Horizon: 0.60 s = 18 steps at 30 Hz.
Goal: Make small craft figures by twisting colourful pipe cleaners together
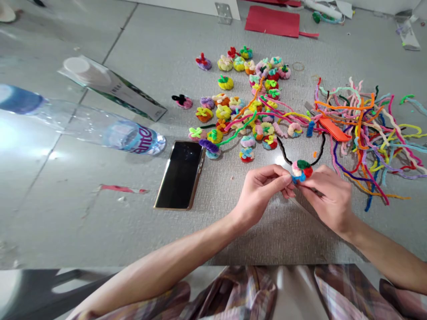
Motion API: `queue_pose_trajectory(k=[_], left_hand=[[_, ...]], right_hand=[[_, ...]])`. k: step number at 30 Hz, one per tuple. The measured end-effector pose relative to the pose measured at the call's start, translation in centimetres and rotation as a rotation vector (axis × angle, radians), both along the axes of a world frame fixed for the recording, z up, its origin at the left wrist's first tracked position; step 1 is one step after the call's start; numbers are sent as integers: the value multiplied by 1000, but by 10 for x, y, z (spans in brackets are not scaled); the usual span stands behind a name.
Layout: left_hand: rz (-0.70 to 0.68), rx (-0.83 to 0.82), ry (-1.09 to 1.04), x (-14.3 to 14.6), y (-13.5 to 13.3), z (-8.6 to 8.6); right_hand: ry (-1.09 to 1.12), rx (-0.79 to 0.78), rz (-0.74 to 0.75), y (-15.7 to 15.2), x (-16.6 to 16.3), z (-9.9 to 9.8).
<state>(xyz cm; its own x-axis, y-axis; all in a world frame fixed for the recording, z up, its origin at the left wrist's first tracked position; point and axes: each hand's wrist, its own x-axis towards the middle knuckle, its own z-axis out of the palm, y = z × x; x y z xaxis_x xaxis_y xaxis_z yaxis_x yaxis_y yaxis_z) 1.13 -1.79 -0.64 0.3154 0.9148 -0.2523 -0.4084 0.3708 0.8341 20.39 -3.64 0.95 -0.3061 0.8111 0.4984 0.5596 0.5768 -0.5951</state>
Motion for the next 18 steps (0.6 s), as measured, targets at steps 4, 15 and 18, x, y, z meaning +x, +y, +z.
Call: queue_pose_trajectory(k=[4,15,18], left_hand=[[-147,33,-21,-2,1,4],[-424,468,591,-13,19,8],[-380,633,743,-11,17,1]], right_hand=[[235,-258,70,5,3,-5],[-268,-190,229,30,33,4],[-368,-129,166,27,32,3]])
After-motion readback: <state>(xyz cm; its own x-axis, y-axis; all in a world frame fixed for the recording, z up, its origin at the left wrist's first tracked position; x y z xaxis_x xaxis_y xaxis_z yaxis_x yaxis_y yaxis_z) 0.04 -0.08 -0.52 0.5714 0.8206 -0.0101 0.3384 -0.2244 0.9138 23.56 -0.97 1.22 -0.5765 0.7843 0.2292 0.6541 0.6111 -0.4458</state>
